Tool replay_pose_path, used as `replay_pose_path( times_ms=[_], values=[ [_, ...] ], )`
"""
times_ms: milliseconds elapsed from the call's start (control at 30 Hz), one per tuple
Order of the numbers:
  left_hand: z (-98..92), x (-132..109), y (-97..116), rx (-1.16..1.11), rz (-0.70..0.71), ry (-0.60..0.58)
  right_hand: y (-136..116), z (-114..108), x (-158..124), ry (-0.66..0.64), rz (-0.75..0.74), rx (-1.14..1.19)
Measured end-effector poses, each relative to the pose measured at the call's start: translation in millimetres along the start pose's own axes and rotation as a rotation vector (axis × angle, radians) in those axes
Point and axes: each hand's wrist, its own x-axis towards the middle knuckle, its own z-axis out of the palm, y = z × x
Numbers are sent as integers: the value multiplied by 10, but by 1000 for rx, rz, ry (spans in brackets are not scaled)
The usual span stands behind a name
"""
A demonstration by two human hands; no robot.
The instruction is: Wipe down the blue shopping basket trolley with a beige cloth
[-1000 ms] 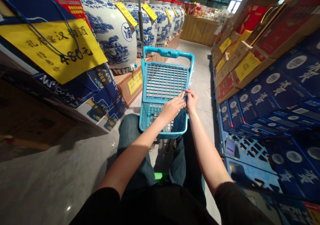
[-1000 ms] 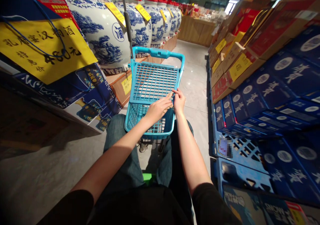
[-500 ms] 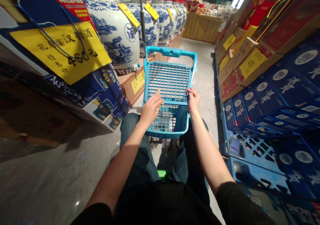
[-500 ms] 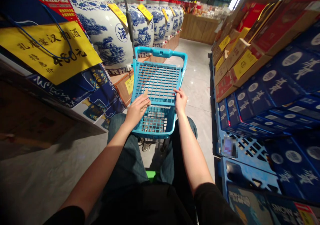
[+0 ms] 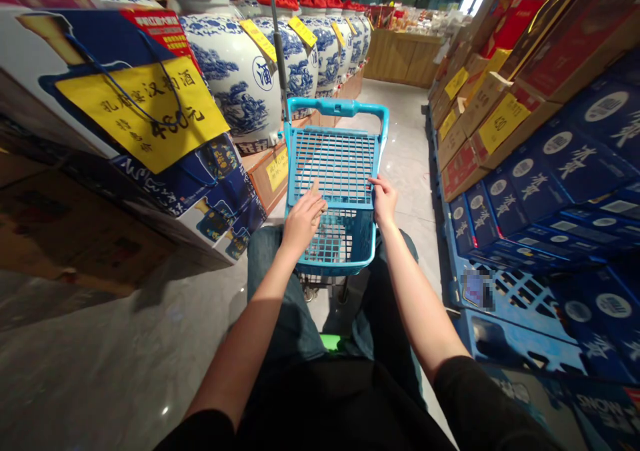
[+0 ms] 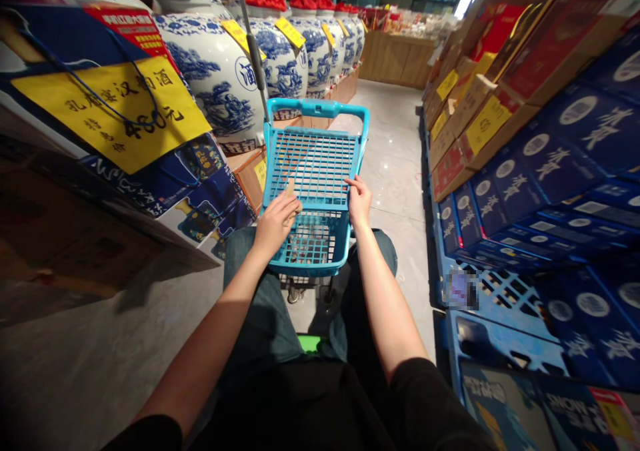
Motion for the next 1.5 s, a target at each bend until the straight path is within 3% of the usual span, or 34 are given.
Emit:
replay_pose_path(
  times_ms=[167, 267, 500, 667, 900, 1033, 1300, 1400, 1500],
  values=[
    [10, 79, -99, -37, 14, -34, -19, -6, -10, 2, -17, -84],
    [71, 108, -55, -36, 36, -24, -8, -67, 29, 6, -20, -77],
    [178, 35, 203, -17, 21, -6, 27, -243, 78, -3, -19, -63],
    [256, 57, 458, -47, 87, -67, -6, -344, 100, -75, -23, -124],
    [518, 409, 804, -65, 210, -158, -62, -123, 100, -7, 57, -165],
    [512, 403, 688, -66, 209, -129, -53, -20, 62, 33, 18, -181],
    [211, 215, 236, -38, 94, -48, -9, -39, 103, 37, -6, -174],
    [237, 212, 291, -40, 81, -31, -26, -38, 84, 40, -6, -185],
    [387, 295, 516, -50, 161, -81, -58, -44, 51, 40, 1, -214]
  ],
)
